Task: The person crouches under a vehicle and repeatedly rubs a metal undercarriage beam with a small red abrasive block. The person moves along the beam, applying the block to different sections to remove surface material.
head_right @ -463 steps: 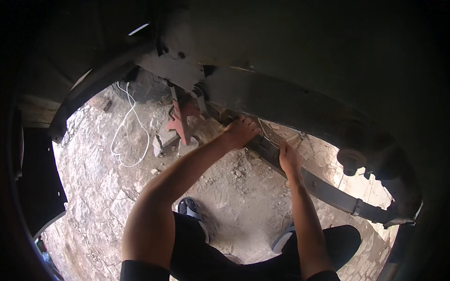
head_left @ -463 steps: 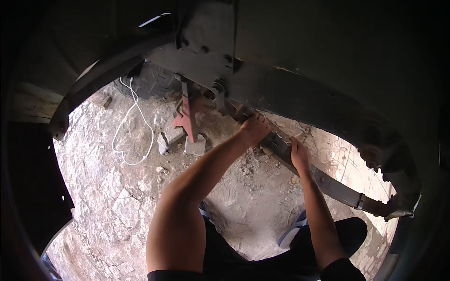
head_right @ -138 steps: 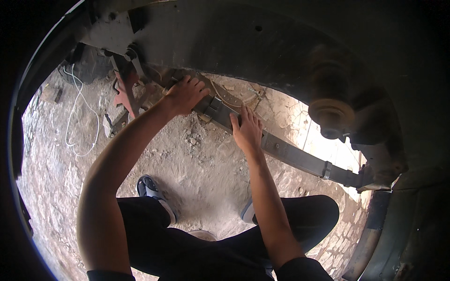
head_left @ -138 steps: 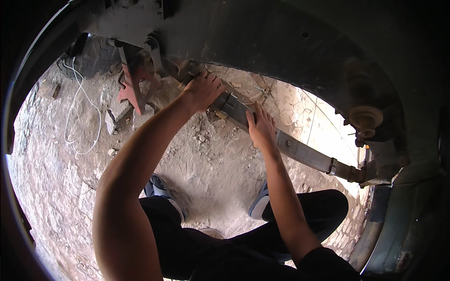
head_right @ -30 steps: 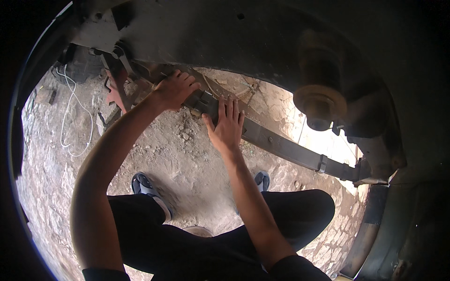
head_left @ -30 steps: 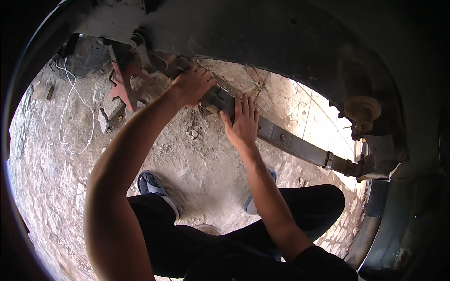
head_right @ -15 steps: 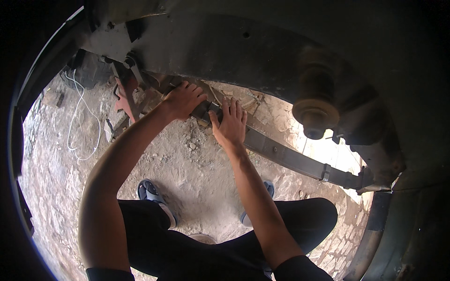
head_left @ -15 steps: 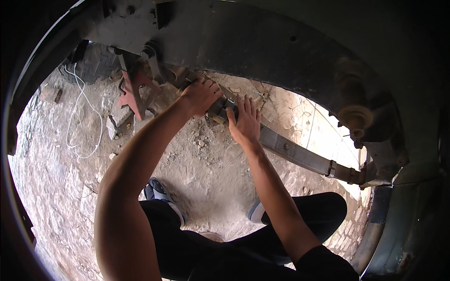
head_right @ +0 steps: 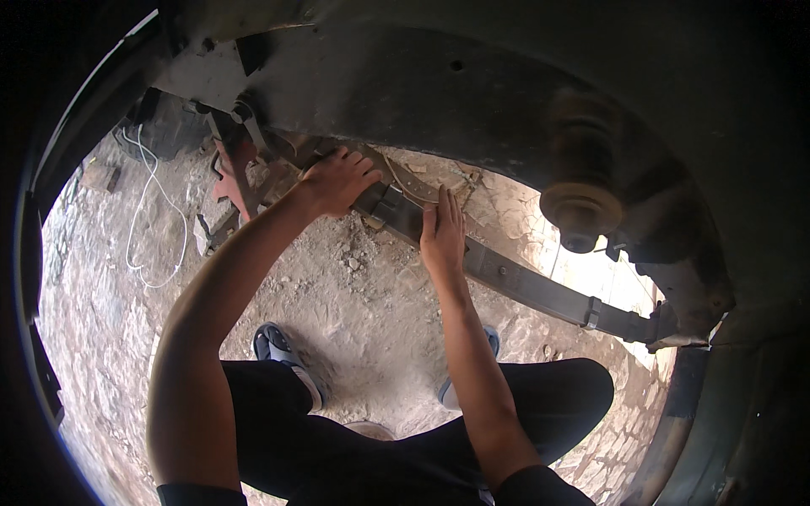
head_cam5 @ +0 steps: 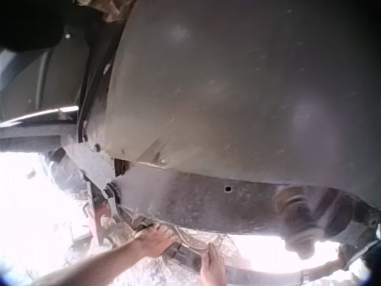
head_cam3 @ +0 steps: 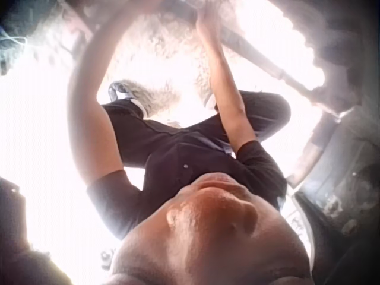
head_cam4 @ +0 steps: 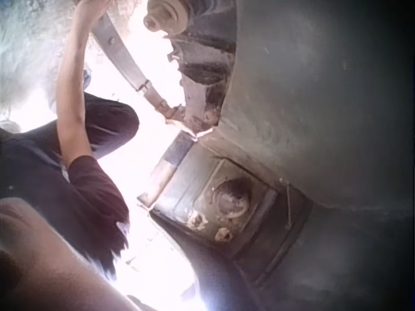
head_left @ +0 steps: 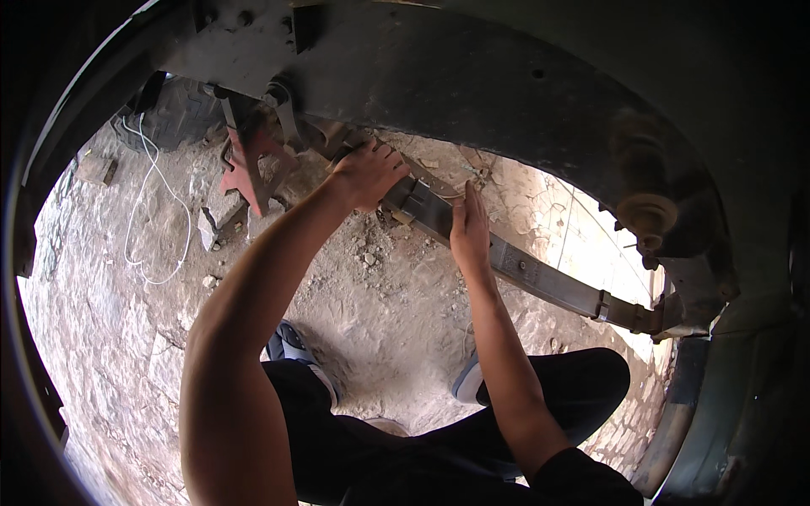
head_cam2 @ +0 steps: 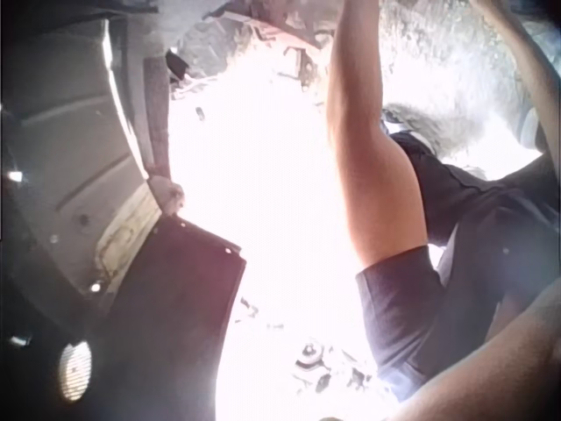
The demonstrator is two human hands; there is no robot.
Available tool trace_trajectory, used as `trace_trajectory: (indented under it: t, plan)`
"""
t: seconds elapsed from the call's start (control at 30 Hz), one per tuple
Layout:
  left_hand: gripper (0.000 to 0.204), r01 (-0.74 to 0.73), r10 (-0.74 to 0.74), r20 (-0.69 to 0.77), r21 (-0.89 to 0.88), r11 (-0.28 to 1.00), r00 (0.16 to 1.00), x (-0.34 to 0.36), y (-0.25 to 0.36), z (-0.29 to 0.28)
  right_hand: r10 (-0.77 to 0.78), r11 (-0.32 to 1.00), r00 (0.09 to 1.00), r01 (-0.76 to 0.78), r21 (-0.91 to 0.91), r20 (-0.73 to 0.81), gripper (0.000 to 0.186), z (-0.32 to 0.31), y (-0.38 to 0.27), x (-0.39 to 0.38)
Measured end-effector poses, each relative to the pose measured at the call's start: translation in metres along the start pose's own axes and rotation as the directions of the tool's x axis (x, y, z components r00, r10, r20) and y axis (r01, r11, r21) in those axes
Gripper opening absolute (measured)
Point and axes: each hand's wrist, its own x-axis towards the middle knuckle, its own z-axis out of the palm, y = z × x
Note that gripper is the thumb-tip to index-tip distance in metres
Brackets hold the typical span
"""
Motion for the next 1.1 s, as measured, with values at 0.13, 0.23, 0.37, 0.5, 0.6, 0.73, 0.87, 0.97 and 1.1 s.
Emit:
trace_trajectory:
  t: [0.13, 0.23, 0.37, 0.5, 0.6, 0.73, 0.87, 0.97, 1.1]
  plan:
    - [0.080, 0.012, -0.013, 0.022, 0.014, 1.000, 1.000, -0.003, -0.003, 0.008, 0.001, 0.975, 0.993, 0.025, 0.220, -0.120, 0.055, -0.007, -0.011, -0.013]
    - [0.076, -0.023, 0.018, -0.076, -0.054, 0.998, 0.997, -0.007, -0.003, 0.004, -0.185, 0.976, 0.975, 0.167, -0.141, -0.125, 0.059, -0.016, -0.006, -0.050]
    - [0.076, -0.015, 0.012, -0.070, -0.031, 0.999, 0.997, -0.004, -0.003, 0.009, -0.193, 0.877, 0.979, 0.199, -0.437, 0.057, 0.059, -0.006, -0.018, -0.073]
    - [0.075, 0.000, -0.001, -0.073, -0.022, 1.000, 0.997, -0.003, -0.001, 0.010, -0.107, 0.926, 0.971, 0.176, -0.335, 0.214, 0.052, -0.044, -0.004, -0.055]
    - [0.075, 0.001, -0.001, -0.061, -0.002, 1.000, 0.998, -0.006, -0.004, 0.010, -0.042, 0.981, 0.998, 0.050, -0.187, 0.045, 0.051, -0.065, -0.027, -0.051]
    - [0.076, -0.006, 0.002, -0.103, -0.036, 0.999, 0.995, -0.003, 0.003, 0.015, -0.121, 0.860, 0.990, 0.144, -0.489, 0.079, 0.067, -0.009, 0.003, -0.076]
    - [0.076, 0.035, -0.034, -0.094, 0.011, 0.999, 0.995, -0.001, 0.001, 0.011, -0.134, 0.864, 0.979, 0.190, -0.466, 0.150, 0.082, -0.003, -0.015, -0.077]
    - [0.076, 0.035, -0.035, -0.017, 0.008, 0.999, 0.999, -0.001, 0.002, 0.007, -0.114, 0.865, 0.983, 0.170, -0.473, 0.144, 0.083, -0.003, -0.017, -0.077]
    - [0.076, 0.022, -0.021, -0.026, 0.044, 0.999, 0.999, 0.002, 0.001, 0.010, -0.070, 0.874, 0.997, 0.082, -0.479, 0.041, 0.082, 0.006, -0.010, -0.071]
